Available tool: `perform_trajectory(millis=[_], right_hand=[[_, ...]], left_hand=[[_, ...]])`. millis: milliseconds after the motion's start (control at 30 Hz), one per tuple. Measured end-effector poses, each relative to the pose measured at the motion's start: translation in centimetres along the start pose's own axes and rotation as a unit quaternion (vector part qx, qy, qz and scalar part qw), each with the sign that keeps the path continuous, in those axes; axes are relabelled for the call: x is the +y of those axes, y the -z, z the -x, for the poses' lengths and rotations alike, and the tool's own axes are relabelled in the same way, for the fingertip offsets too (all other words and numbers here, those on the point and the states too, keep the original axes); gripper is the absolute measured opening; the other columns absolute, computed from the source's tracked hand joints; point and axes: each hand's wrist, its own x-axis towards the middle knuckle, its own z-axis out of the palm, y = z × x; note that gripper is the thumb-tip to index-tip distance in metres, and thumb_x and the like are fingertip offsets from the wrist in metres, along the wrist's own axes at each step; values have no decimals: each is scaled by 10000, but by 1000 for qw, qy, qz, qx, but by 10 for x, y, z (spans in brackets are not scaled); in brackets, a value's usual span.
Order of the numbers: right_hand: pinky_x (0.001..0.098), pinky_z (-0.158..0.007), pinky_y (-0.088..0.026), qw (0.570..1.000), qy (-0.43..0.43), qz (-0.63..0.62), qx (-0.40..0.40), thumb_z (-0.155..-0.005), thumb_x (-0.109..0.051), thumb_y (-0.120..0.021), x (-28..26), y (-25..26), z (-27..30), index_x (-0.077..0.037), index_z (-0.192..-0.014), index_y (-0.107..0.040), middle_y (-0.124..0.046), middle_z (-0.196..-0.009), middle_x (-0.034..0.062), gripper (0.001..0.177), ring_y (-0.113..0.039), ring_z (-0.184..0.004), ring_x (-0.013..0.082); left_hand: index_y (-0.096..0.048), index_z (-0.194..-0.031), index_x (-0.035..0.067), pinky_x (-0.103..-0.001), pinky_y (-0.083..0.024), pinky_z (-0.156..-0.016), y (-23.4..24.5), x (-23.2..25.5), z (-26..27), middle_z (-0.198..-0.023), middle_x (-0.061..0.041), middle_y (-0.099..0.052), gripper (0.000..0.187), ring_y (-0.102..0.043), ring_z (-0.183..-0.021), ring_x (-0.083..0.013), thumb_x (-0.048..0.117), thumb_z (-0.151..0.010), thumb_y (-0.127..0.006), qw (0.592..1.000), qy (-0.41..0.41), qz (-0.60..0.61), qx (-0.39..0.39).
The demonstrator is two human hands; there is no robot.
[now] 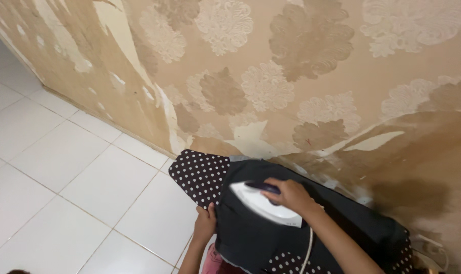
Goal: The person irons a dark-colored shirt on a polka-dotted ironing board. They spray water on the shirt, smooth it out, and use an electric iron to press the fabric, repeatedly adjusting the shirt's position.
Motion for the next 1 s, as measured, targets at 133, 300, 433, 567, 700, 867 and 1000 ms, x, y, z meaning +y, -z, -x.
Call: perform_trajectory(millis=[133, 300, 433, 567, 700, 867, 1000], right_hand=[[447, -782, -579, 991, -52, 22, 119, -830, -560, -714, 42, -5, -14, -171, -1183, -742, -758, -936, 189, 526, -729, -875, 374], [460, -786, -575, 977, -137, 10, 163, -831, -548, -715, 90, -8, -8, -146, -1219, -720, -756, -963, 196, 558, -724, -896, 379], [420, -767, -585, 989, -80, -38, 114, -811, -556, -759, 97, -4, 33, -112, -1216, -709, -758, -953, 196, 603, -754, -852, 346], [397, -728, -599, 985, -143, -87, -45, -802, -536, -712, 76, 6, 105, -193, -1267, -677, -787, -811, 162, 579, -782, -732, 308], [404, -728, -595, 990, -127, -57, -3, -825, -548, -732, 59, 10, 165, -210, -1226, -709, -772, -875, 145, 525, -758, -791, 317], [442, -759, -587, 962, -261, 3, 76, -857, -563, -697, 74, 4, 197, -243, -1269, -672, -756, -932, 172, 522, -731, -876, 363], [451, -757, -589, 954, -285, -17, 93, -883, -557, -661, 96, -1, 215, -217, -1295, -642, -756, -915, 189, 534, -735, -869, 371]], left_hand=[[-399, -1067, -59, -514, -566, -761, -3, -5, -8, -912, -371, -712, 581, -728, -856, -507, 520, -1015, -389, 1000, -2, -26, -1], [-404, -1061, -59, -509, -550, -782, -6, -18, -14, -922, -371, -704, 601, -706, -891, -517, 540, -1012, -403, 999, -37, -34, 21], [-406, -1060, -67, -517, -572, -774, -5, -21, -16, -923, -365, -715, 622, -733, -883, -510, 552, -1001, -381, 999, -18, -32, 2], [-392, -1105, -94, -542, -552, -803, -2, -4, -12, -936, -382, -705, 660, -707, -918, -525, 561, -1025, -397, 995, 0, -96, 22], [-215, -1415, -181, -556, -566, -787, 10, 30, 8, -1102, -349, -656, 858, -711, -962, -475, 526, -989, -449, 972, 13, -223, 69], [-275, -1543, 97, -622, -481, -927, 1, 86, 22, -1330, -247, -552, 687, -593, -1194, -419, 505, -1020, -456, 837, -24, -535, 114], [-573, -1275, 29, -614, -457, -973, -26, 103, 20, -1326, -225, -575, 540, -562, -1257, -411, 506, -1040, -484, 844, -108, -507, 140]])
